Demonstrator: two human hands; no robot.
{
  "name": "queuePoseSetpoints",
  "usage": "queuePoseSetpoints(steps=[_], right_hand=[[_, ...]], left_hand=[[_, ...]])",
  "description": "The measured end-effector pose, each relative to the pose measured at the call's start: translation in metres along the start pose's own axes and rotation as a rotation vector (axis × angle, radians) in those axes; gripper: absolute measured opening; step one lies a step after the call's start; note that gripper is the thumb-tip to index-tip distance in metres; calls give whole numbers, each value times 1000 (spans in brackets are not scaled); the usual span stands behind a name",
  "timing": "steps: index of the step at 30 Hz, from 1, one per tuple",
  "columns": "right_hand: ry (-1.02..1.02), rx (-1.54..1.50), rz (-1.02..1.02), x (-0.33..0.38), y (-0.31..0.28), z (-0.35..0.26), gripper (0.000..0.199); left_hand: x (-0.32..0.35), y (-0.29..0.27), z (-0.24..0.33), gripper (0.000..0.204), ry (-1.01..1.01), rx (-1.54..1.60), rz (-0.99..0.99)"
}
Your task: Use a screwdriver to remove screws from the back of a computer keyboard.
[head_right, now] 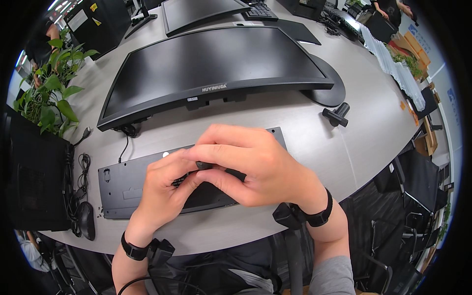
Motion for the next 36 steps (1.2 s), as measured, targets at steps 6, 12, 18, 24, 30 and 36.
queuePoseSetpoints(steps=[6, 12, 18, 24, 30, 36], right_hand=[[43, 21, -4, 2, -1, 1, 35], [114, 42, 12, 2, 2, 2, 35], [15, 12, 42, 1, 1, -1, 46], [51, 73, 15, 2, -4, 0, 40], [39, 58, 50, 1, -2, -4, 33], [-24, 2, 33, 0, -1, 1, 35]], left_hand=[[-1, -4, 8, 18, -15, -6, -18], [-4, -1, 7, 19, 0, 10, 16], [-3, 2, 4, 26, -40, 32, -14], [-4, 1, 5, 27, -10, 73, 47], [-3, 1, 4, 27, -11, -16, 25], [-2, 7, 10, 28, -20, 81, 91]])
Point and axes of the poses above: each hand's wrist, its own x-axis away from the middle knuckle, its own y-axis out of the palm, z = x × y, the point moved 2 cm from there along -x, towards the middle knuckle, and after that the axes turned 4 degrees about -y, right-handed, at the moved point
